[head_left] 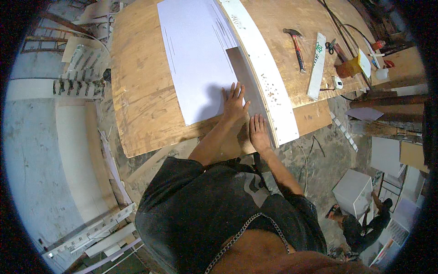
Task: The person aligns a dark wood veneer strip on a white panel, uses a hammer to tap it into place, and then fits the strip into a white cabinet frame. The person also picks up a bottle of soda and places it on the cabinet.
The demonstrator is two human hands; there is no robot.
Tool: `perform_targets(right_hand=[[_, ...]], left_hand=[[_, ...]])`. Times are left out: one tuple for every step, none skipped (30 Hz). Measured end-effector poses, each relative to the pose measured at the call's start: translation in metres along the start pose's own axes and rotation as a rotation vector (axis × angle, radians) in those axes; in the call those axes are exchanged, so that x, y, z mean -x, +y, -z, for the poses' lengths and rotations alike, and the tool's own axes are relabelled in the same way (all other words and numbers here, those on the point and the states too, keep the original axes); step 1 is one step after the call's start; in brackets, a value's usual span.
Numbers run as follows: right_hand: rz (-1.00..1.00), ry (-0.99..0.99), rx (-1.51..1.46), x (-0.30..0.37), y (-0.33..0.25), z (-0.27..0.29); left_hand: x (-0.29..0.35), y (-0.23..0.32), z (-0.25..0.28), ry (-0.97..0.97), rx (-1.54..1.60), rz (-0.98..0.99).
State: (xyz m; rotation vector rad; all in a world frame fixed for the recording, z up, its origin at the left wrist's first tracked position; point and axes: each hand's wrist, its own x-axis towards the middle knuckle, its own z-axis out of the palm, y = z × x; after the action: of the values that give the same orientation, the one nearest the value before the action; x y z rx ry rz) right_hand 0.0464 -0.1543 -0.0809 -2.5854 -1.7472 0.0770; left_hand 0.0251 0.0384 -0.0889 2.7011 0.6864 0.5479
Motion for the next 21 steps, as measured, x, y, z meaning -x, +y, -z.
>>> perform_targets(right_hand=[[0.002,0.001,-0.005,-0.001,0.000,0.000],[0.003,0.002,-0.009,-0.002,-0.001,0.001],[-0.001,0.001,-0.012,-0.001,0.000,0.001],[-0.005,0.016,-0.035,-0.001,0.000,-0.001],[-0.010,0.032,-0.057,-0.001,0.001,-0.004],[-0.012,0.046,-0.080,-0.002,0.001,-0.004],[-0.007,0.040,-0.053,-0.002,0.002,-0.004],[-0.001,0.033,-0.026,-0.002,0.002,-0.004],[0.003,0.027,0.003,-0.004,0.002,-0.002],[0.005,0.024,0.029,-0.005,0.001,-0.001],[0.008,0.020,0.055,-0.007,0.000,0.000],[0.011,0.019,0.080,-0.008,0.000,0.000],[0.011,0.021,0.061,-0.010,0.000,-0.001],[0.012,0.024,0.040,-0.013,0.000,-0.002],[0.008,0.023,0.022,-0.014,0.001,-0.005],[0.001,0.015,0.025,-0.016,0.003,-0.003],[-0.006,0.007,0.028,-0.019,0.005,-0.001],[-0.006,-0.003,0.021,-0.022,0.004,0.000],[-0.006,0.000,0.034,-0.024,0.004,0.000],[-0.007,0.003,0.047,-0.026,0.004,0.001],[-0.005,0.007,0.063,-0.028,0.003,0.002]], left_hand=[[0.000,-0.001,0.000,0.015,0.002,-0.002],[0.000,-0.002,0.000,0.029,0.005,-0.005],[-0.001,0.001,0.001,0.017,0.012,0.015],[-0.004,0.004,0.002,0.004,0.019,0.035],[-0.006,0.007,0.002,-0.009,0.027,0.054],[-0.006,0.007,0.000,0.012,0.030,0.061],[-0.005,0.007,-0.002,0.033,0.034,0.067],[-0.004,0.007,-0.004,0.054,0.037,0.074],[-0.005,0.005,-0.009,0.058,0.061,0.080],[-0.005,0.004,-0.013,0.062,0.085,0.086],[-0.005,0.002,-0.017,0.066,0.108,0.093],[-0.004,-0.001,-0.021,0.075,0.121,0.086],[-0.003,-0.005,-0.024,0.084,0.133,0.079],[-0.002,-0.009,-0.027,0.093,0.145,0.074],[-0.002,-0.010,-0.024,0.034,0.110,0.068],[-0.005,-0.010,-0.015,-0.019,0.079,0.058],[-0.008,-0.008,-0.007,-0.072,0.047,0.048],[-0.009,-0.011,-0.003,-0.100,0.056,0.040],[-0.011,-0.014,0.001,-0.128,0.065,0.031],[-0.013,-0.016,0.004,-0.156,0.074,0.022],[-0.014,-0.018,0.004,-0.163,0.072,0.037]])
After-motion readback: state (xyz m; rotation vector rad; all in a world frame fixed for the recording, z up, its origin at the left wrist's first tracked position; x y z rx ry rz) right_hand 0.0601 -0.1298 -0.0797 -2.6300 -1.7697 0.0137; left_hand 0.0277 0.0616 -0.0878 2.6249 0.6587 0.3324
